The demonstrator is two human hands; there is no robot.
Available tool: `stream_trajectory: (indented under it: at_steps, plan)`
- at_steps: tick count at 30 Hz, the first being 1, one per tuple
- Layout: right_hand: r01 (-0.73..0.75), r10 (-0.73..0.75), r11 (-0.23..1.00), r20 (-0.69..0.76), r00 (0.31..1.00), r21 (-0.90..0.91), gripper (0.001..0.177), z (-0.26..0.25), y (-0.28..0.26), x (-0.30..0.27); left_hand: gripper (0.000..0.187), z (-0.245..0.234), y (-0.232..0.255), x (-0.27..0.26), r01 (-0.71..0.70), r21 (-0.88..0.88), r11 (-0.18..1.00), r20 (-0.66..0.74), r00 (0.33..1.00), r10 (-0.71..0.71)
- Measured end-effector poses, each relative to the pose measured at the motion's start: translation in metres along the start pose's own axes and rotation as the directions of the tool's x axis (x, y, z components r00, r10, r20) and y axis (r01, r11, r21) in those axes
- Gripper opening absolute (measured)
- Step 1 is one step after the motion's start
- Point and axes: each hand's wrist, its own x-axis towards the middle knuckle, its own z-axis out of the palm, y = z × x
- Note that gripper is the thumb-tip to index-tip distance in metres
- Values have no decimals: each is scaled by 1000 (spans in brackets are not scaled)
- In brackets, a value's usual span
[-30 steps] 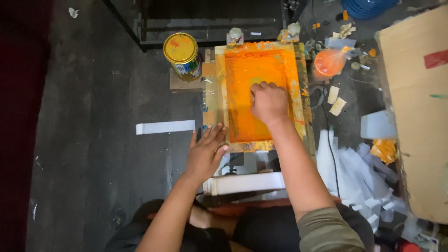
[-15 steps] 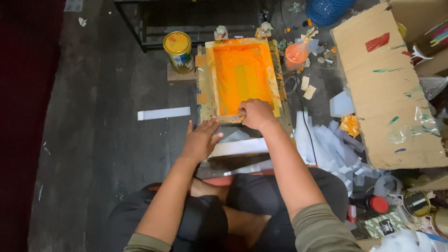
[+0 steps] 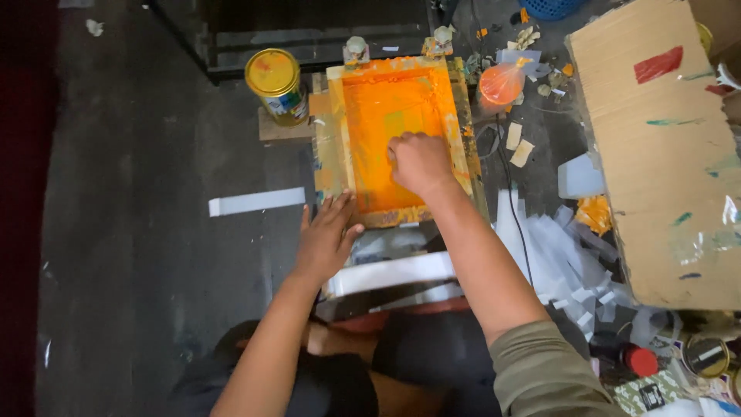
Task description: The person uses a squeegee to spread orange ink evenly across a screen printing frame. They then pick up a white strip of material, fold it, and place it on the floor before repeating the process with another strip.
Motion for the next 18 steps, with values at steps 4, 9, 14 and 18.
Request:
stream_trajectory:
  at_steps: [4,9,14,18]
  plan:
    - [21,-25,997,-61,998,-71,13,37,22,40,55,2,-3,21,3,-48,999,-8,1000,-3]
    - [35,-36,999,-31,999,-37,31,44,15,42,54,2,-6,21,-12,-82,997,-9,1000,12]
    - [4,3,998,100,995,-68,43,36,-3,14,54,-1,0,6,2,-16,1000,1,1000,-2]
    - [6,6,999,252,968,-46,43,32,-17,-19,52,2,-1,-14,-8,-2,1000,-1,1000,8]
